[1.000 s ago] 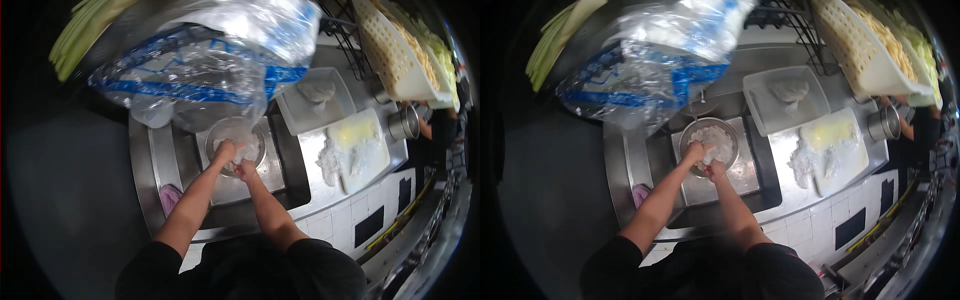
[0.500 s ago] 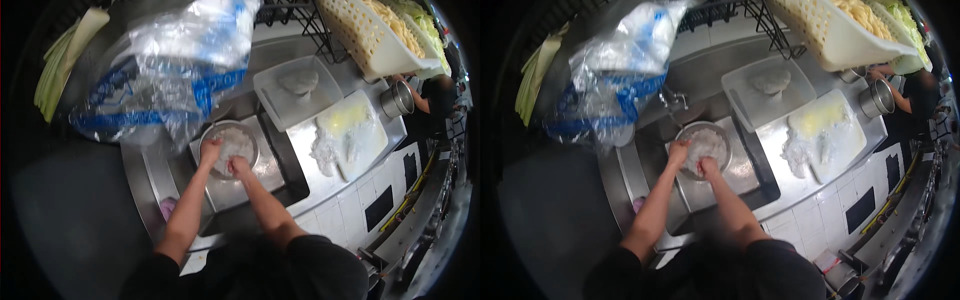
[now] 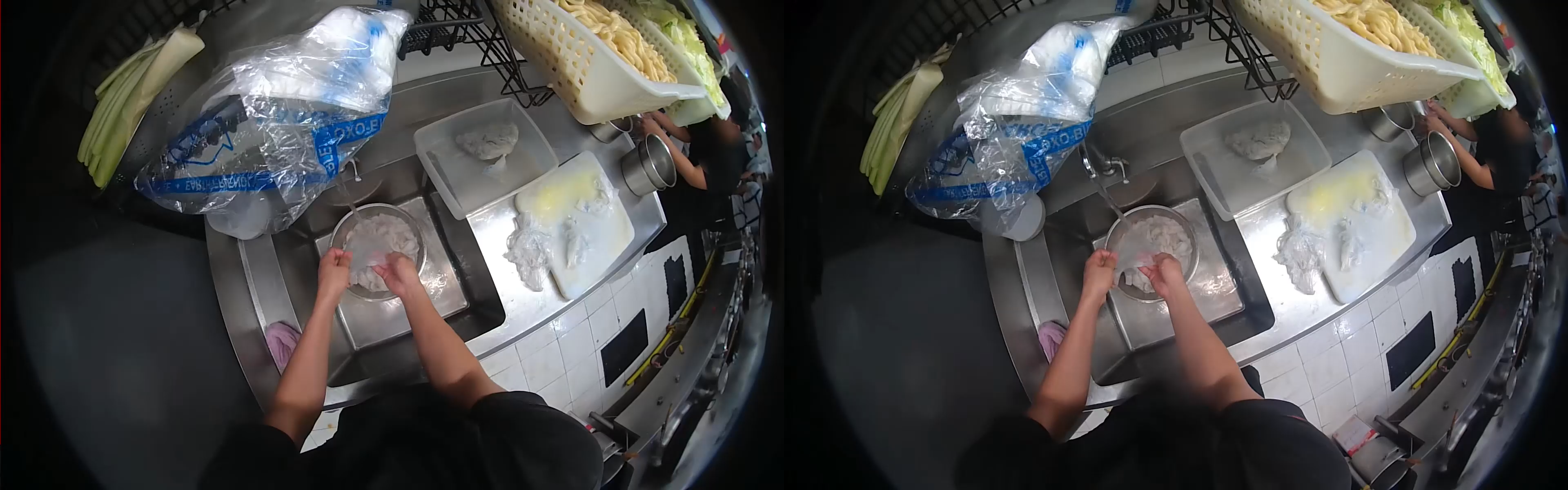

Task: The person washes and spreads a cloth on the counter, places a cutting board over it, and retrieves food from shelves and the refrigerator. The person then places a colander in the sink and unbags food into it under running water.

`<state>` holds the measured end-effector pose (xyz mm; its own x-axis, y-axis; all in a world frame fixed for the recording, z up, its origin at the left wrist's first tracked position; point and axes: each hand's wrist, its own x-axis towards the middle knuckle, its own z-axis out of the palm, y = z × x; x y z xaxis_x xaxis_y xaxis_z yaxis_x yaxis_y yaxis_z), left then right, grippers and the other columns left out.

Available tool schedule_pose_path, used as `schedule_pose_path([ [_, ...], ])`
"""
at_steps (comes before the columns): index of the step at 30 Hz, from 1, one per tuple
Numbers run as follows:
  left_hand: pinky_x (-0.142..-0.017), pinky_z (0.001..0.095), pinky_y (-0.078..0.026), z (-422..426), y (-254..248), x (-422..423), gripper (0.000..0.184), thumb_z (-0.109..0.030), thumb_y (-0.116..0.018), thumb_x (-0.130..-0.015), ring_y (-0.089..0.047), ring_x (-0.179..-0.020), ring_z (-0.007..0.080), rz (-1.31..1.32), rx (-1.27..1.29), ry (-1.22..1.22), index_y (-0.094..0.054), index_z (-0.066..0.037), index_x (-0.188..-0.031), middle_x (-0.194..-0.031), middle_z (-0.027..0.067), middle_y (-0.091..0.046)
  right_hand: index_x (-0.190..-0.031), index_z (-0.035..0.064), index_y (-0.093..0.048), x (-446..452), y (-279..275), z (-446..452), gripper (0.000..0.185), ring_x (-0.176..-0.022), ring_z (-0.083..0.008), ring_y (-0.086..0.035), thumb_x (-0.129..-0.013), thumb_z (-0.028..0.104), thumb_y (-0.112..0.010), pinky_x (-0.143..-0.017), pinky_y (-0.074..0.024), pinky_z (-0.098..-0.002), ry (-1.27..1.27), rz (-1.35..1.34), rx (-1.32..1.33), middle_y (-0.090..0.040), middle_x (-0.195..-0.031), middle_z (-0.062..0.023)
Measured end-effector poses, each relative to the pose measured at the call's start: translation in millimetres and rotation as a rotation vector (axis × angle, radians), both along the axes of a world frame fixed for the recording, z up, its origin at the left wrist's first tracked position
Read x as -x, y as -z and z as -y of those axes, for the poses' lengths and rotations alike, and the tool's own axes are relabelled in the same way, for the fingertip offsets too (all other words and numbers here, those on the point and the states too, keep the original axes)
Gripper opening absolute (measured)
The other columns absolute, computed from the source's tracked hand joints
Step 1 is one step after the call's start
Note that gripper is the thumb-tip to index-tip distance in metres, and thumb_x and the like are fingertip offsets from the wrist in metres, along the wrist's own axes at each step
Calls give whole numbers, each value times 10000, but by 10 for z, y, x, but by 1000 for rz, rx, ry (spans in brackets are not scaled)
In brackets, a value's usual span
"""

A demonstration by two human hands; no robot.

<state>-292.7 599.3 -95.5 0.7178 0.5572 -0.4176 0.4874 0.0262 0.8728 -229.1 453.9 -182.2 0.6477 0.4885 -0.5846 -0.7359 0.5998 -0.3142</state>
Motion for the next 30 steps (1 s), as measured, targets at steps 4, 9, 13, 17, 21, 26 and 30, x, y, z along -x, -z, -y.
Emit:
schedule_pose_path([
  [4,-580,302,-471,-32,443,530,69,-114,-607,-883,-566,-632,123,-74,112,127,-585,-50,-868,-705,12,-573,-1016,-38,-570,102,414,97,211,-893,-284,-622,-872,3,-421,-790,-530,-411,75,-79,-235,-614,-1002,-166],
  [9,-768,273,-501,210,146,512,199,-41,-565,-853,-617,-850,169,39,929,-201,-592,-34,-1050,-919,44,-619,-1051,-8,-600,218,-173,204,250,-908,-263,-620,-868,53,-442,-811,-525,-387,-9,-116,-395,-637,-976,-150],
  [13,-791,281,-509,259,437,315,260,-29,-596,-897,-632,-913,176,205,1000,-72,-590,-11,-1157,-1014,71,-653,-1139,13,-604,223,-477,378,319,-957,-251,-617,-909,207,-496,-847,-514,-360,-203,-29,-114,-654,-1027,-132],
  [17,-777,270,-511,389,445,104,289,-36,-667,-893,-640,-921,153,350,544,-57,-588,-8,-1170,-1039,83,-671,-1175,21,-599,234,-757,575,330,-1003,-228,-609,-898,194,-551,-849,-504,-336,-185,36,53,-649,-1026,-104],
  [21,-615,226,-412,882,27,-134,215,-63,-682,-892,-611,-748,108,363,586,-143,-618,10,-1085,-873,34,-669,-1165,29,-599,339,-979,815,364,-993,-192,-603,-804,23,-546,-819,-505,-314,-224,512,531,-627,-995,-89],
  [26,-746,271,-543,603,-107,-692,158,-68,-573,-949,-651,-843,190,406,591,7,-597,34,-1068,-921,92,-648,-1096,54,-606,-286,-1659,1894,288,-573,-143,-595,-820,-6,-551,-495,-478,-286,69,614,770,-611,-724,-49],
  [30,-889,328,-583,-295,151,-1228,194,98,-492,-910,-657,-990,292,511,1062,-379,-559,77,-1091,-1036,168,-627,-1334,60,-477,-1105,-1965,3390,513,-1011,-265,-601,-853,185,-603,-842,-494,-360,57,676,906,-607,-1123,-188],
])
